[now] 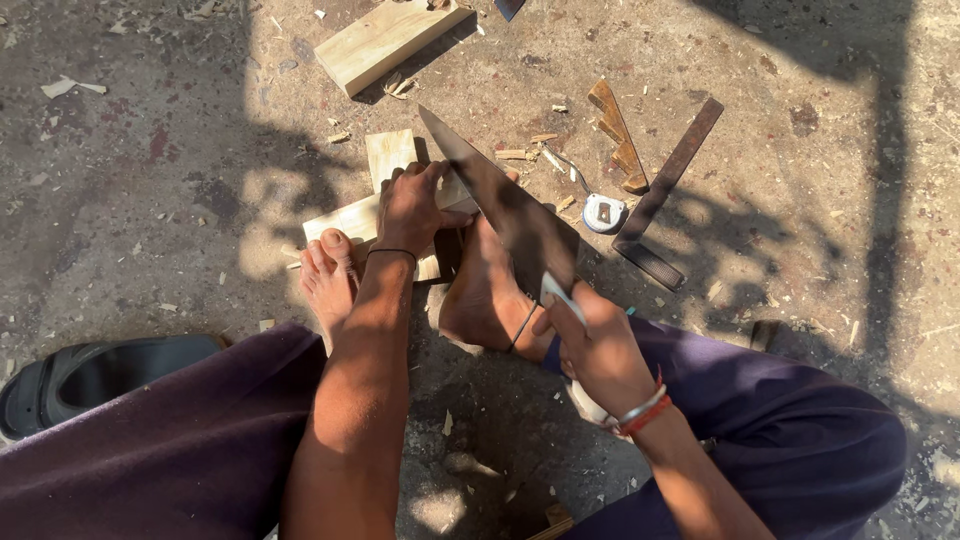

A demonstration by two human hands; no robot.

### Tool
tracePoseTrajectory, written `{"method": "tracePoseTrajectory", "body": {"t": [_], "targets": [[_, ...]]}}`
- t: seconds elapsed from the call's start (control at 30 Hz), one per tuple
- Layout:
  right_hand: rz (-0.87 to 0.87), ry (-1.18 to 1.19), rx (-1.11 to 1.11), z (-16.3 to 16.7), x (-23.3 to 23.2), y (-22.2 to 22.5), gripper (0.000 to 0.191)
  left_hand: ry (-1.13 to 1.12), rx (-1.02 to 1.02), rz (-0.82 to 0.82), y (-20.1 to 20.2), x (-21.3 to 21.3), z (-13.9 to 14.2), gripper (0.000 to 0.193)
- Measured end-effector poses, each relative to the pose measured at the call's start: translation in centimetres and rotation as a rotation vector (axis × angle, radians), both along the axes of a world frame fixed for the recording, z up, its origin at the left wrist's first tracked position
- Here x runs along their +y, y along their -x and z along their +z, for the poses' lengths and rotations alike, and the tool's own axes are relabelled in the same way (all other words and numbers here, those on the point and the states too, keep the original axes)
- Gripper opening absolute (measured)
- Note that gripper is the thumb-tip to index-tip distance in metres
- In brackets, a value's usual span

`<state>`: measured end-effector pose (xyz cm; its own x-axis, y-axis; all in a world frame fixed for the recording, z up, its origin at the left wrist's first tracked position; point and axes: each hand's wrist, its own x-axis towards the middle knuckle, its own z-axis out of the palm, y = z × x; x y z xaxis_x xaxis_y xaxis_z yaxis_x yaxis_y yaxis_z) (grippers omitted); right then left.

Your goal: The person sits on the ground and uses a hand saw to cut a rectangular wooden plank held between their feet. They mark the wood with a pencil, use a chisel to carve a groove, and then continue sawing along the marked line.

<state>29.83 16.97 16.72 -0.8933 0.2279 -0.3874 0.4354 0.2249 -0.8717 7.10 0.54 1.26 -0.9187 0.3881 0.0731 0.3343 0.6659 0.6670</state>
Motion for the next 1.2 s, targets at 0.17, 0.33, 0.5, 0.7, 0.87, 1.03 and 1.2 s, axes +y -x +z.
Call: {"method": "tracePoseTrajectory", "body": {"t": [0.17,0.33,0.5,0.7,0.87,1.03,1.2], "targets": [[-0.066,0.129,-0.048,-1.3,0.1,-1.9,0.026,0.042,0.042,-0.014,-0.1,-0.1,0.2,0.074],[-0.160,0.054,-0.250,-0.4,3.2,-10.9,0.023,0.016,0.088,-0.010,0.0,-0.1,-0.6,0.077],[-0.017,0.000,-0.033,0.1,1.5,-4.4,0.029,0.007,0.065,-0.027,0.1,-0.2,-0.4,0.073],[0.024,-0.058,0.089,-0.5,-0.8,-0.1,0.032,0.054,0.023,-0.018,0.6,0.0,0.0,0.076],[-0.161,-0.062,-0.368,0.9,3.0,-10.8,0.036,0.042,0.076,0.011,0.3,0.1,-0.8,0.081],[-0.034,-0.068,-0.186,0.9,2.1,-7.3,0.035,0.019,0.044,-0.030,0.2,-0.1,-0.5,0.076],[0.009,-0.138,0.007,-1.2,-0.9,2.1,0.030,0.027,0.002,-0.012,0.3,-0.2,0.4,0.075]]}}
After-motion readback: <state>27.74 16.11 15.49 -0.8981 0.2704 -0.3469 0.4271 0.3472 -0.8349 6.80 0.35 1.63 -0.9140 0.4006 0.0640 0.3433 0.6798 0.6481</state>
